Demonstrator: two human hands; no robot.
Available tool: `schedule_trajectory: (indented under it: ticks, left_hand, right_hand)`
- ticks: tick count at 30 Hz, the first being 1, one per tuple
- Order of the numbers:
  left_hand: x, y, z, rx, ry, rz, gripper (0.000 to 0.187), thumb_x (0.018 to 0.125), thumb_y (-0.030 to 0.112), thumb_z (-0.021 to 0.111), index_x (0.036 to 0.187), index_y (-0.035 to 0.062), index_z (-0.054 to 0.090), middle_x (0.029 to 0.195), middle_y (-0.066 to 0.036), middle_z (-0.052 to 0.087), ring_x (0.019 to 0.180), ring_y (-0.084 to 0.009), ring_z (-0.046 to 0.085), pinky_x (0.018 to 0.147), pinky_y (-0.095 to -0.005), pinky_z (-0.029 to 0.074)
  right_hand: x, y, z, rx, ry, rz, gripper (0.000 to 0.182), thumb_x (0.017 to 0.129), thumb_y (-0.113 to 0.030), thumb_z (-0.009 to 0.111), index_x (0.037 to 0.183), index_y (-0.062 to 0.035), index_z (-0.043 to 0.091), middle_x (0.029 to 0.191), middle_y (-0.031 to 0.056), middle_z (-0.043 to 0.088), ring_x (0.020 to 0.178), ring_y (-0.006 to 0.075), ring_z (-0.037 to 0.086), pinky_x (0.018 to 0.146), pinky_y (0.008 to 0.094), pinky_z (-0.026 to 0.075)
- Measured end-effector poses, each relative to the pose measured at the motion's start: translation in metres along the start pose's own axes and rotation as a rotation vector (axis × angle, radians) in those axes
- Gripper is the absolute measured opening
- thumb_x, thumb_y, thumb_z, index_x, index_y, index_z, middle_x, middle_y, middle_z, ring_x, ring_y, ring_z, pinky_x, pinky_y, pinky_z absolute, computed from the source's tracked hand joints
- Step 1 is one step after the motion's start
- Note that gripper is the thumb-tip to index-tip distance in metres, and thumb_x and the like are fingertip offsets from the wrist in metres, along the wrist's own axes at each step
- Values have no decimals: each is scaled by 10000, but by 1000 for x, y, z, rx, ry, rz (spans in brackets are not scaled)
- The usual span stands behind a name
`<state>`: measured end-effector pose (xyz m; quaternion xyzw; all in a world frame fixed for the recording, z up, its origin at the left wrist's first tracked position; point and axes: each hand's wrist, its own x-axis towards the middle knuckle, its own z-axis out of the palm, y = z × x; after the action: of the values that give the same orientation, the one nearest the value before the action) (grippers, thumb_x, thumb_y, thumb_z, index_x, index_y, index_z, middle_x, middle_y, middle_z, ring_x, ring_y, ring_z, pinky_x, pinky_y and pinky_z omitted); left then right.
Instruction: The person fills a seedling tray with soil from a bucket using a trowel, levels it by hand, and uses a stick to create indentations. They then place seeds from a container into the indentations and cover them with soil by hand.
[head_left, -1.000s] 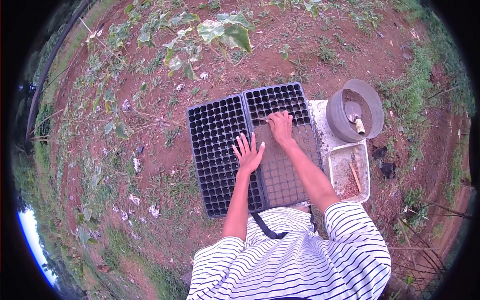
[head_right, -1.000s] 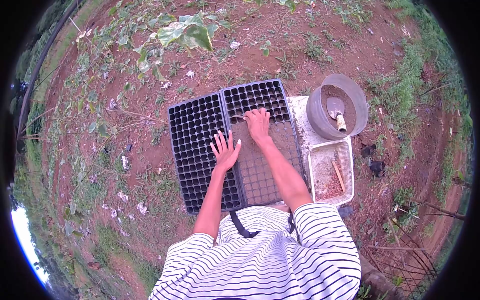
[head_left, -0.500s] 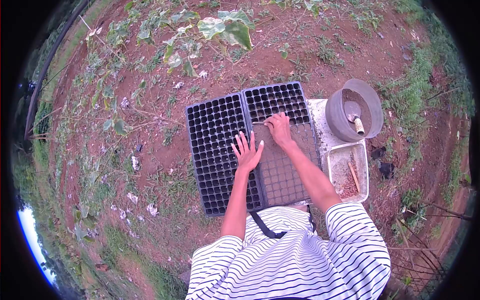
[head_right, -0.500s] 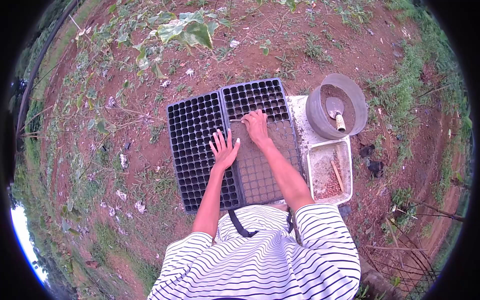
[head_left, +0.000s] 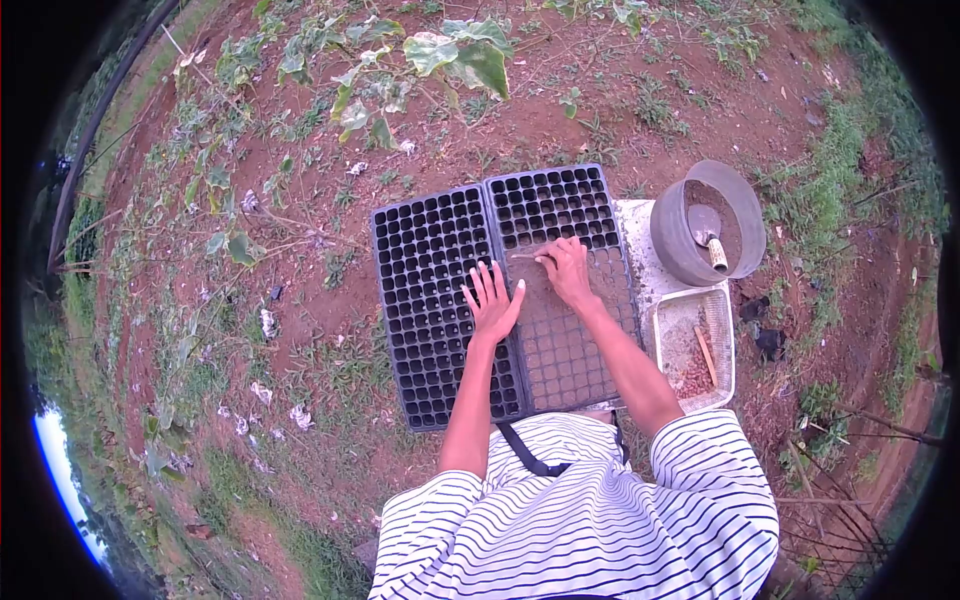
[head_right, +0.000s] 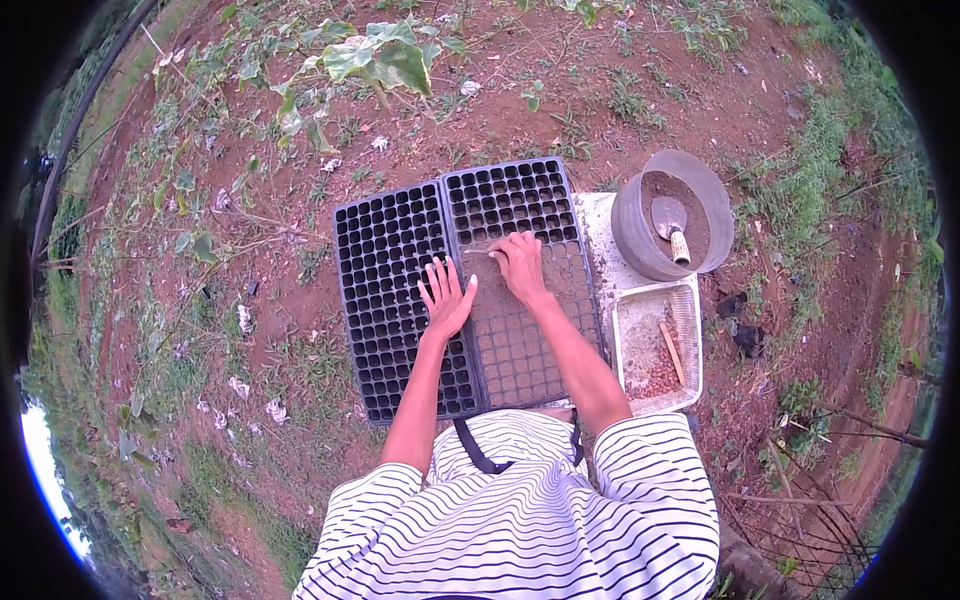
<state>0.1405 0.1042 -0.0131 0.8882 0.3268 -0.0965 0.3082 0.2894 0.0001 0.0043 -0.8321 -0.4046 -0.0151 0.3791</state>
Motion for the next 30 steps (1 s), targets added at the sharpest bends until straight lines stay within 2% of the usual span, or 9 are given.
schedule_trajectory:
  ticks: [3, 7, 16, 24, 27, 30]
  left_hand:
    - [0, -3, 0, -61, 11, 9, 844, 973, 603, 259, 1523, 30, -28, 1590, -189, -96, 1460, -342, -150, 1130, -559, -123]
    - [0, -3, -1, -106, -2, 6, 840, 976, 597, 246, 1521, 31, -51, 1593, -173, -102, 1462, -322, -154, 1135, -545, -125]
    - [-1, 3, -8, -82, -45, -26, 836, 972, 608, 210, 1522, 34, -51, 1593, -165, -116, 1459, -310, -177, 1136, -533, -133]
    - [-2, 4, -12, -93, -52, -30, 849, 970, 611, 195, 1514, 11, -59, 1592, -168, -121, 1458, -299, -182, 1139, -523, -137]
    - [-2, 4, -11, -102, -54, -25, 853, 971, 611, 192, 1511, 1, -60, 1591, -172, -116, 1459, -299, -179, 1140, -521, -136]
    - [-3, 6, -12, -91, -53, -28, 850, 972, 608, 192, 1511, -1, -55, 1592, -176, -106, 1460, -305, -171, 1141, -522, -133]
  right_hand:
    - [-18, -4, -5, -47, -93, -85, 38, 798, -124, 679, 832, -110, 688, 823, 31, 556, 872, 245, 493, 786, 392, 365]
    - [-29, -6, 4, -116, -60, -126, 54, 800, -110, 685, 851, -125, 681, 838, 31, 551, 853, 245, 489, 780, 386, 369]
    - [0, -13, 10, -133, 78, 98, 61, 811, -137, 676, 869, -122, 672, 856, 28, 551, 885, 246, 493, 797, 394, 370]
    - [36, 7, 20, -137, -162, -137, 56, 799, -147, 667, 848, -123, 680, 870, -1, 591, 907, 221, 507, 813, 378, 375]
    - [31, 11, 8, -137, -222, -344, 57, 811, -135, 644, 854, -136, 680, 903, -13, 599, 927, 209, 504, 836, 353, 375]
    - [30, 23, -8, -170, -306, -457, 72, 813, -131, 637, 865, -149, 684, 913, -26, 600, 943, 200, 504, 852, 339, 373]
